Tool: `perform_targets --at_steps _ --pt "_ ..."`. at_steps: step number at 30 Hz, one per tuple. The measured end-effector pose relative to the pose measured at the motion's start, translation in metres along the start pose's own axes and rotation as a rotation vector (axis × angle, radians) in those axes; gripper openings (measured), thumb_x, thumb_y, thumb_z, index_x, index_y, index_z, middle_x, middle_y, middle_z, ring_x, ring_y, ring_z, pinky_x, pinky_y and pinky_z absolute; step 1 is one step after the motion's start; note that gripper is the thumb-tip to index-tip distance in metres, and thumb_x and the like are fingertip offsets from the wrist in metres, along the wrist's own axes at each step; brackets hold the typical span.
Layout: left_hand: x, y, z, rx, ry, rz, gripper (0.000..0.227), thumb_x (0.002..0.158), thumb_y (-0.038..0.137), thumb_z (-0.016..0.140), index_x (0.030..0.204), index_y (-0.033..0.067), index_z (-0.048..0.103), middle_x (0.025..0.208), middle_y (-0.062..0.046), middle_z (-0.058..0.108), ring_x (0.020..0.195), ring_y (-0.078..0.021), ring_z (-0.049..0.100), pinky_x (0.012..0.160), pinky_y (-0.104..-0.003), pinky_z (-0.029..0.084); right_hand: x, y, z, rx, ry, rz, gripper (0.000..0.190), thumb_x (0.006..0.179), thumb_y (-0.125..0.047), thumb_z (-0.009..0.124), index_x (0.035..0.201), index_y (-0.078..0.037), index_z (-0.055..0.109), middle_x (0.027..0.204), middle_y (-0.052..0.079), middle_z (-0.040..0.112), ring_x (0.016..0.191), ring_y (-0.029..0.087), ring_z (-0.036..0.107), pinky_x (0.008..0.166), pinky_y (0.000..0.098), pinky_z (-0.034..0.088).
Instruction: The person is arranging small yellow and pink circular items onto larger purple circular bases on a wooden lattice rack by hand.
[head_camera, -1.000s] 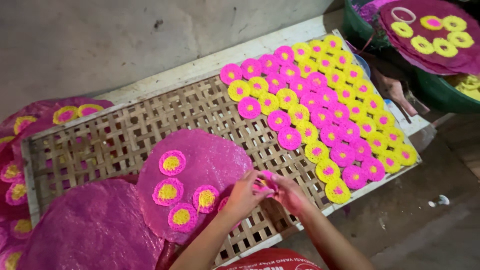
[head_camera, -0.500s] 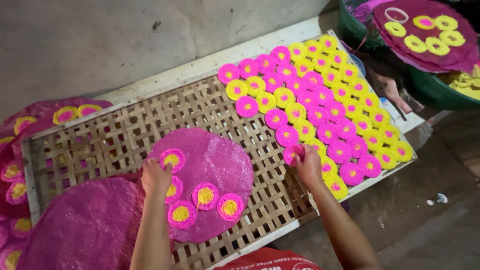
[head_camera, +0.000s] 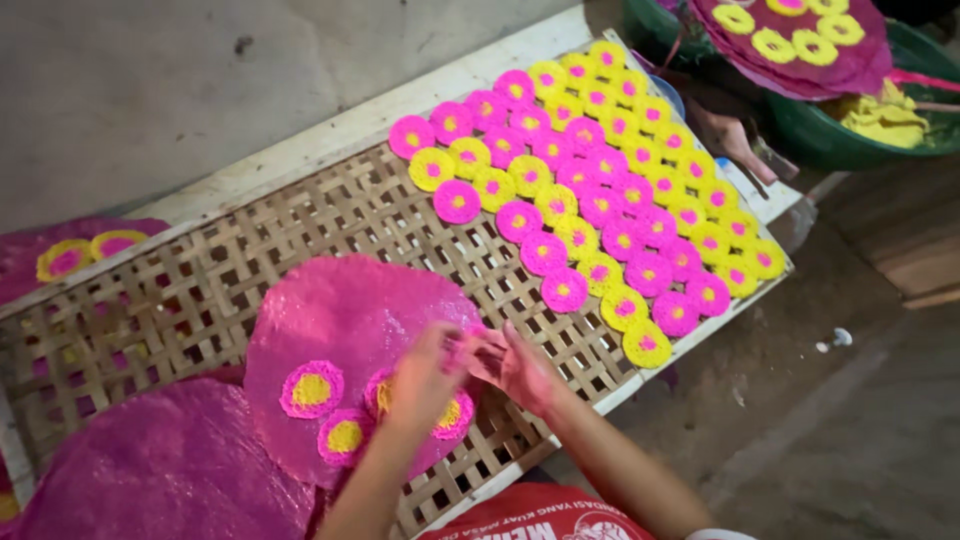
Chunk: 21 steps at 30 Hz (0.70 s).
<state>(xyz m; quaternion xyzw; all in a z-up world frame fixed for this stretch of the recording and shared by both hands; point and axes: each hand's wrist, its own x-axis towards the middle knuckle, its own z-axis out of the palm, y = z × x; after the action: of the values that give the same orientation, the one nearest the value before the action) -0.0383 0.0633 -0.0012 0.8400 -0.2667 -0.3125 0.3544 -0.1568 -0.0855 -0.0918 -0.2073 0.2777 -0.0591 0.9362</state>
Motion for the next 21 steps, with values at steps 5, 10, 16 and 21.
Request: perform_targets --at_steps 5,10,16,21 --pt "-0.030 -0.021 0.027 0.284 0.039 0.563 0.052 0.090 0.037 0.075 0.129 0.0072 0.057 0.133 -0.016 0.057 0.120 -0.0344 0.057 0.096 -0.048 0.049 -0.021 -0.044 -0.047 -0.467 0.354 -0.168 0.039 0.092 -0.010 0.068 0.131 -0.005 0.066 0.113 0.014 0.072 0.103 0.032 0.064 0.083 0.0430 0.058" --pt "-0.024 -0.079 0.032 0.521 -0.023 0.428 0.060 0.081 0.021 0.072 0.134 0.0036 0.052 0.135 -0.014 0.055 0.122 -0.0348 0.053 0.099 -0.048 0.047 -0.039 -0.087 -0.086 -1.411 0.533 -0.636 0.034 0.090 -0.006 0.068 0.124 -0.007 0.063 0.108 0.013 0.074 0.100 0.029 0.073 0.090 0.0405 0.057" --pt "-0.010 -0.100 0.036 0.610 0.013 0.325 0.031 0.088 0.009 0.064 0.118 0.0050 0.059 0.118 -0.014 0.060 0.117 -0.0341 0.056 0.093 -0.046 0.052 -0.045 -0.096 -0.073 -1.753 0.626 -0.880 0.044 0.081 -0.004 0.072 0.124 -0.003 0.063 0.114 0.024 0.067 0.107 0.043 0.064 0.092 0.0454 0.052" --pt "-0.014 -0.091 0.023 0.446 -0.088 0.377 0.032 0.077 0.014 0.072 0.107 0.0057 0.061 0.109 -0.015 0.065 0.107 -0.0351 0.061 0.092 -0.046 0.052 -0.048 -0.093 -0.074 -1.706 0.646 -0.844 0.041 0.083 -0.006 0.073 0.123 -0.003 0.065 0.113 0.023 0.069 0.104 0.040 0.066 0.090 0.0452 0.053"
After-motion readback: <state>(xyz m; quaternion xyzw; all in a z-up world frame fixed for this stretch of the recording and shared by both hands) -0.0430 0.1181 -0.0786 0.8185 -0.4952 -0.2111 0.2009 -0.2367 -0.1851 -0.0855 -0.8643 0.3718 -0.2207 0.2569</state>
